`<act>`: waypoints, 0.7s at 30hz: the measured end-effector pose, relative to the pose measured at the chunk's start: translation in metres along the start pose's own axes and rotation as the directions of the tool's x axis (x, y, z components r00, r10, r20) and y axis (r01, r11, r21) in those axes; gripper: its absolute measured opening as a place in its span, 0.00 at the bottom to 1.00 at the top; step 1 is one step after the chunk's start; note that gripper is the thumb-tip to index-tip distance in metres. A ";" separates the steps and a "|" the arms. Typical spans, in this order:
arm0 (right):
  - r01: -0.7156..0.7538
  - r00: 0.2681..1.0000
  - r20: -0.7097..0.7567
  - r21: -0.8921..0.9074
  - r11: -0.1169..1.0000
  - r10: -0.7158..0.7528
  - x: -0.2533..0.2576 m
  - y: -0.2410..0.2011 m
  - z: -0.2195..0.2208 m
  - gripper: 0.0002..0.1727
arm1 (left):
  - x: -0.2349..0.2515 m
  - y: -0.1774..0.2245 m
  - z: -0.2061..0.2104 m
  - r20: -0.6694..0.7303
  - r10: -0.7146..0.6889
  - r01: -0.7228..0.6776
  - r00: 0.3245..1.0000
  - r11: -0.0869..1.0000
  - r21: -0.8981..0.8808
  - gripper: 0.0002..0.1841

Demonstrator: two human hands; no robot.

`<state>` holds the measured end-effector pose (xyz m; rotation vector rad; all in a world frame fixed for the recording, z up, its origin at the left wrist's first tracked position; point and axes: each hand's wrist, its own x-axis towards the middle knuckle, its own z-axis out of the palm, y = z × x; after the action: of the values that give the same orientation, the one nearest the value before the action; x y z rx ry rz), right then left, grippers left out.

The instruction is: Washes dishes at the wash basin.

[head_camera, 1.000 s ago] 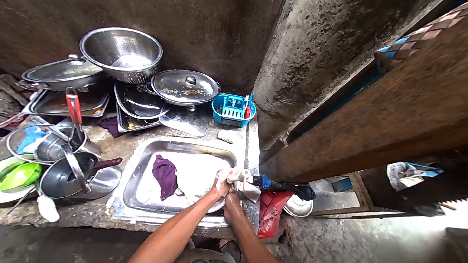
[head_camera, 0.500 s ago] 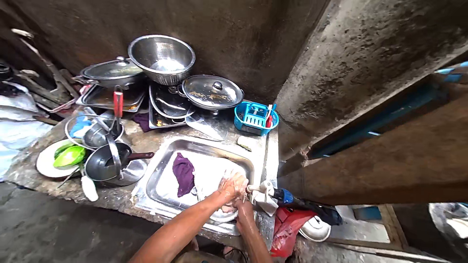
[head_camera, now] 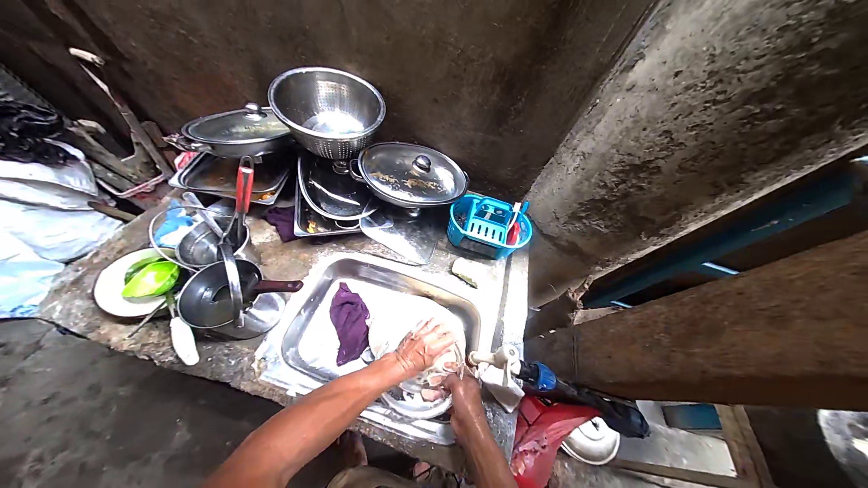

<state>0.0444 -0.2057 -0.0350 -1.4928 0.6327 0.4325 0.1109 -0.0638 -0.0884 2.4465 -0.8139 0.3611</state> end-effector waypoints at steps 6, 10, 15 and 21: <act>0.084 0.994 -0.066 -0.038 0.996 -0.086 0.001 0.006 -0.001 0.21 | 0.007 -0.011 -0.038 0.290 -0.312 0.292 0.905 0.950 0.112 0.18; 0.109 0.974 -0.186 -0.110 0.988 -0.128 0.012 0.007 -0.001 0.30 | -0.011 -0.007 -0.042 0.303 -0.589 0.564 0.749 0.807 0.173 0.25; 0.160 0.958 -0.226 -0.092 0.983 -0.177 0.022 0.004 0.007 0.24 | -0.058 0.035 -0.018 0.142 -0.386 0.387 0.911 0.922 0.020 0.24; 0.169 0.982 -0.134 0.280 0.945 -0.136 0.045 0.026 0.014 0.24 | -0.075 0.038 -0.048 0.288 -0.057 0.054 0.956 0.998 0.018 0.22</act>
<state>0.0643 -0.1959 -0.0839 -1.2788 0.6347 0.1281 0.0252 -0.0267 -0.0634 2.5614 -0.8607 -0.0157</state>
